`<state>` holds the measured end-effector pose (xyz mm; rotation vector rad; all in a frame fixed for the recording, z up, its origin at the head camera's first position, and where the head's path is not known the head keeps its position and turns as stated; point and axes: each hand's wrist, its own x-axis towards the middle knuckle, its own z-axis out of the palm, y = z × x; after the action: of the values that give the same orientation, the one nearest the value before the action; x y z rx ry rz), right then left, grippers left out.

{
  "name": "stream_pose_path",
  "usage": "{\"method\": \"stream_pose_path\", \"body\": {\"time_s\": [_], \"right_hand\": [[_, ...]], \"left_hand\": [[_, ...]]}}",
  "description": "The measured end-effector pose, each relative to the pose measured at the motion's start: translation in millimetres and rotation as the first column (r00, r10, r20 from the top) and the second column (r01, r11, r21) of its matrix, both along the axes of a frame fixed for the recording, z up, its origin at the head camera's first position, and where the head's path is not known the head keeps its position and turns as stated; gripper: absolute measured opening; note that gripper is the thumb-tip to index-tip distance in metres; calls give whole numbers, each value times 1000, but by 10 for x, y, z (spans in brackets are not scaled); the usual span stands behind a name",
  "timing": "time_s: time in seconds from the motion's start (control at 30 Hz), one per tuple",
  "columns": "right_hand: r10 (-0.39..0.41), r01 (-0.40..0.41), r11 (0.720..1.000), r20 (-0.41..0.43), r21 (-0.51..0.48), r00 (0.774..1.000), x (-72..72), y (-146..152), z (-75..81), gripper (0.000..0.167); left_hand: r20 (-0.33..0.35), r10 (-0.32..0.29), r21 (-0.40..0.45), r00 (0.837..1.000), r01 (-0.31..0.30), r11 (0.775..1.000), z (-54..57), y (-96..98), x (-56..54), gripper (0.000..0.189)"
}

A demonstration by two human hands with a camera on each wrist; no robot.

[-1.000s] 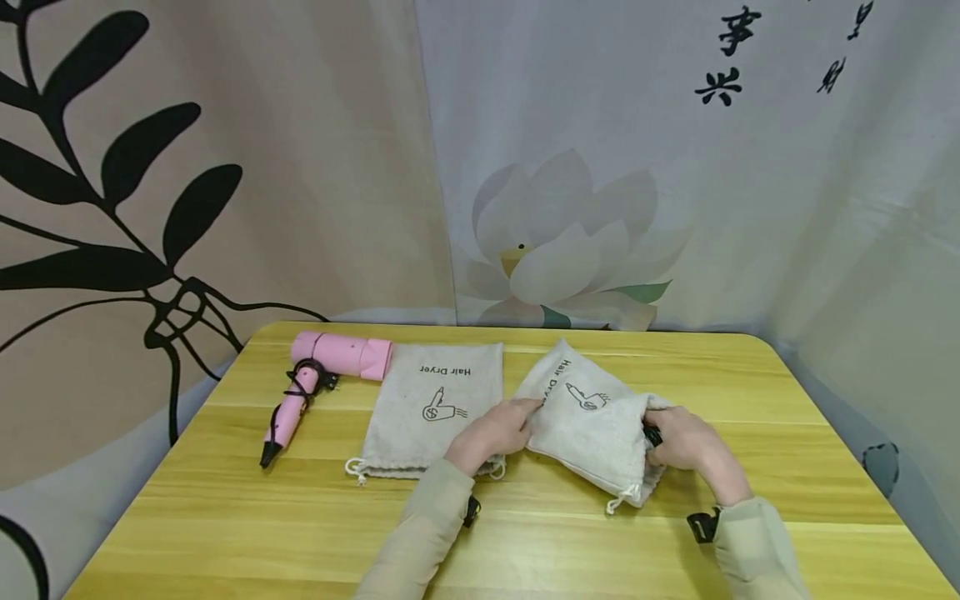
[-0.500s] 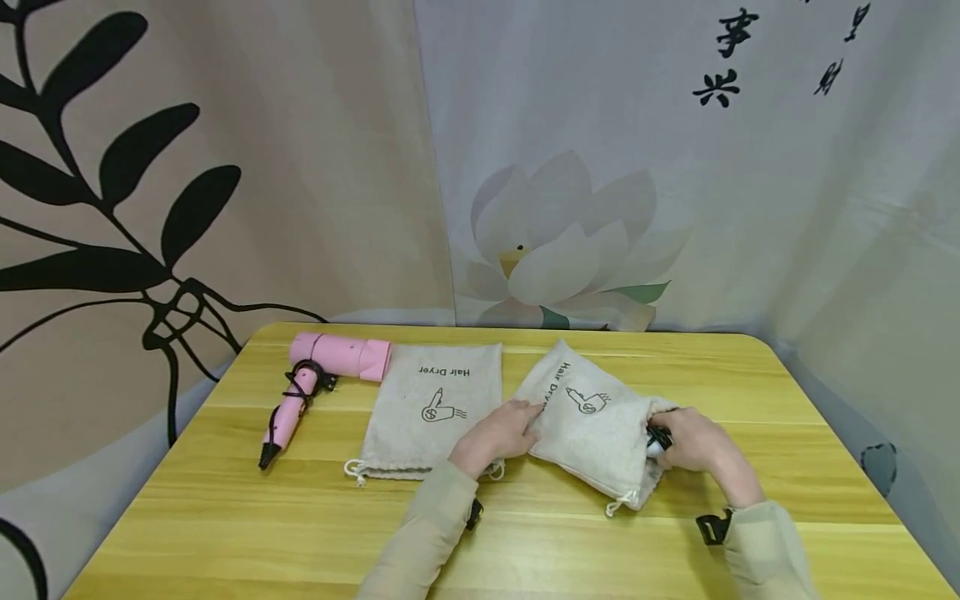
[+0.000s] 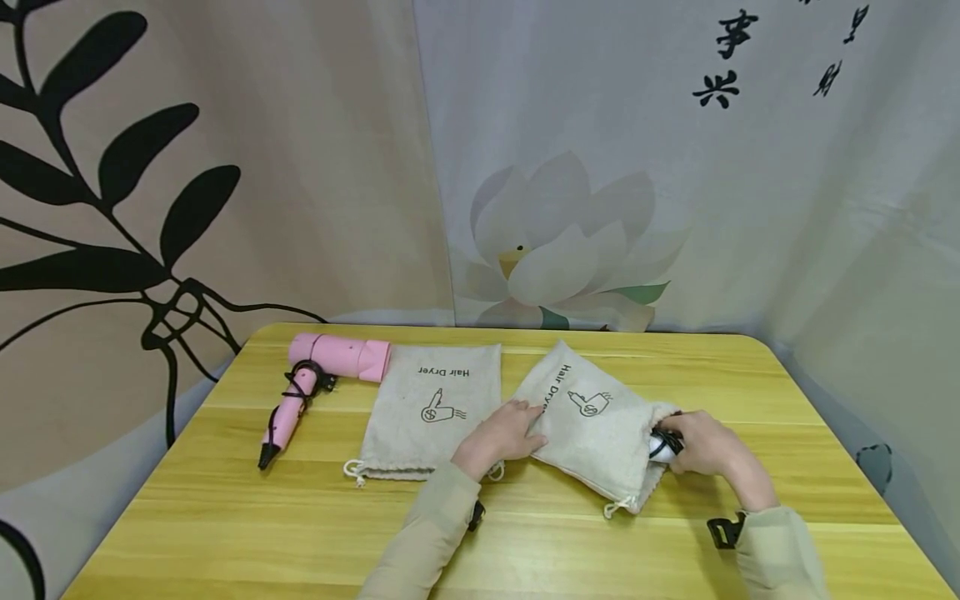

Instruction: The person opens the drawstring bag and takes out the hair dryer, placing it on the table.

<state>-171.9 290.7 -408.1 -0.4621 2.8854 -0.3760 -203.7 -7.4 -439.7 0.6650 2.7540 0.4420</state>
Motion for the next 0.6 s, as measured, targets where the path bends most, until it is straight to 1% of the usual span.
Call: {"method": "stream_pose_path", "body": {"time_s": [0.3,0.4,0.6], "right_hand": [[16,-16,1000,-9,9,1000,-11,105,-35,50],[16,-16,1000,-9,13,1000,-7,129,-41,50],[29,-29,1000,-18,5,999,11,153,-48,46]], "left_hand": [[2,5,-15,1000,-5,1000,0,24,13,60],[-2,-2,-11,1000,2,1000,-8,19,6,60],[-6,-13,17,1000,13,1000,-17,-4,-13,62]]}}
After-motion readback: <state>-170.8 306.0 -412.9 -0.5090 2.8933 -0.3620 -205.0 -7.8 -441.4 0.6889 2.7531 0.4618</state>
